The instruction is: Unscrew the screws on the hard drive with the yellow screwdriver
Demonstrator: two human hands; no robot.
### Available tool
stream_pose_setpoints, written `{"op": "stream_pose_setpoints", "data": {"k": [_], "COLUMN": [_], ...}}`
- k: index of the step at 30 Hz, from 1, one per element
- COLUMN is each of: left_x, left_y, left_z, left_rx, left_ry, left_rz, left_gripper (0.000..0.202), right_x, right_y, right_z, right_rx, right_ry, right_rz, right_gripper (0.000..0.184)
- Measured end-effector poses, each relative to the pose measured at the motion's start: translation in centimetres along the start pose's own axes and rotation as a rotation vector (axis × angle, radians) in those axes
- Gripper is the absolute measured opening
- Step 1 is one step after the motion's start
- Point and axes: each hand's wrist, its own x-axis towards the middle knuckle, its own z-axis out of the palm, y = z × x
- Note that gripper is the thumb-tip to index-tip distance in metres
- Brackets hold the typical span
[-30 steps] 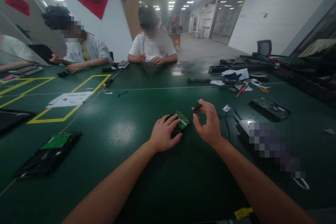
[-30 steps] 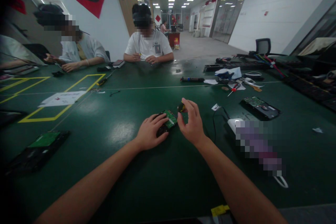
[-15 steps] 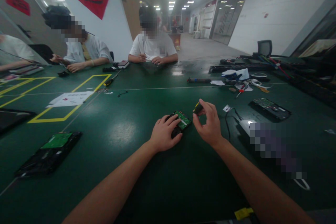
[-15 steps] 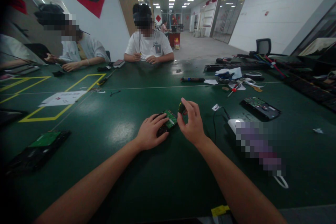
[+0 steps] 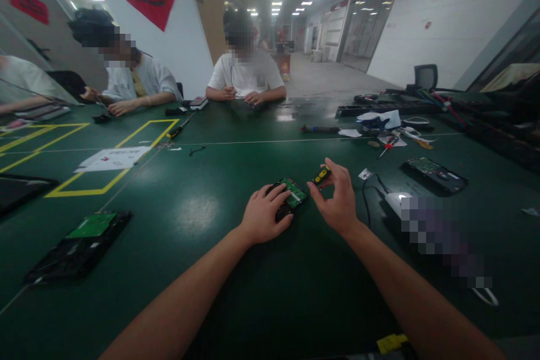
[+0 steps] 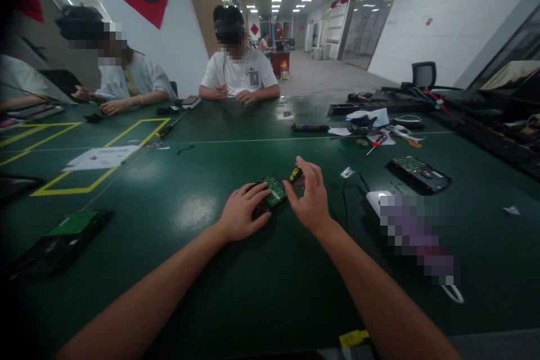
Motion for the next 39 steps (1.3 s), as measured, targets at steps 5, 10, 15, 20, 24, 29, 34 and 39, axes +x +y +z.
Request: {"op": "stream_pose_setpoints", "data": {"k": [5,10,15,20,24,29,34,39], "left_x": [0.0,0.03,0.04,0.04,0.02,-0.03,-0.02,0.01], "left_y": [0.12,0.02,-0.03,0.03,-0.04,-0.06,0.04,0.06], "left_z": [-0.15,-0.08,-0.05,-0.02,0.11,0.05,-0.03,-0.06], "left_rx": [0.002,-0.013,-0.013,-0.005,-0.009,-0.008,-0.004,-0.006], "left_ry": [-0.002,-0.004,-0.004,-0.001,-0.003,0.003,0.008,0.01], "left_rz": [-0.005,-0.006,-0.006,0.0,-0.007,-0.007,-0.007,-0.001], "left_gripper": [0.065,0.066,0.067,0.066,0.067,0.066,0.066,0.066], "right_x": [0.08,0.14,0.12,0.07,-0.03,-0.04,-0.11,-0.07], "right_y": [-0.13,-0.15,-0.11,-0.28,-0.05,-0.17,-0.37,-0.22], "right_z": [-0.09,-0.09,-0.16,0.05,0.16,0.02,0.12,0.09], "right_rx": [0.039,0.033,0.015,0.042,0.032,0.045,0.05,0.045], "right_ry": [-0.046,-0.046,-0.02,-0.027,0.012,-0.021,-0.07,-0.05], "right_rz": [-0.013,0.0,-0.011,-0.012,0.017,-0.001,0.02,0.019], "right_gripper": [0.069,0.069,0.069,0.07,0.072,0.071,0.077,0.076]}}
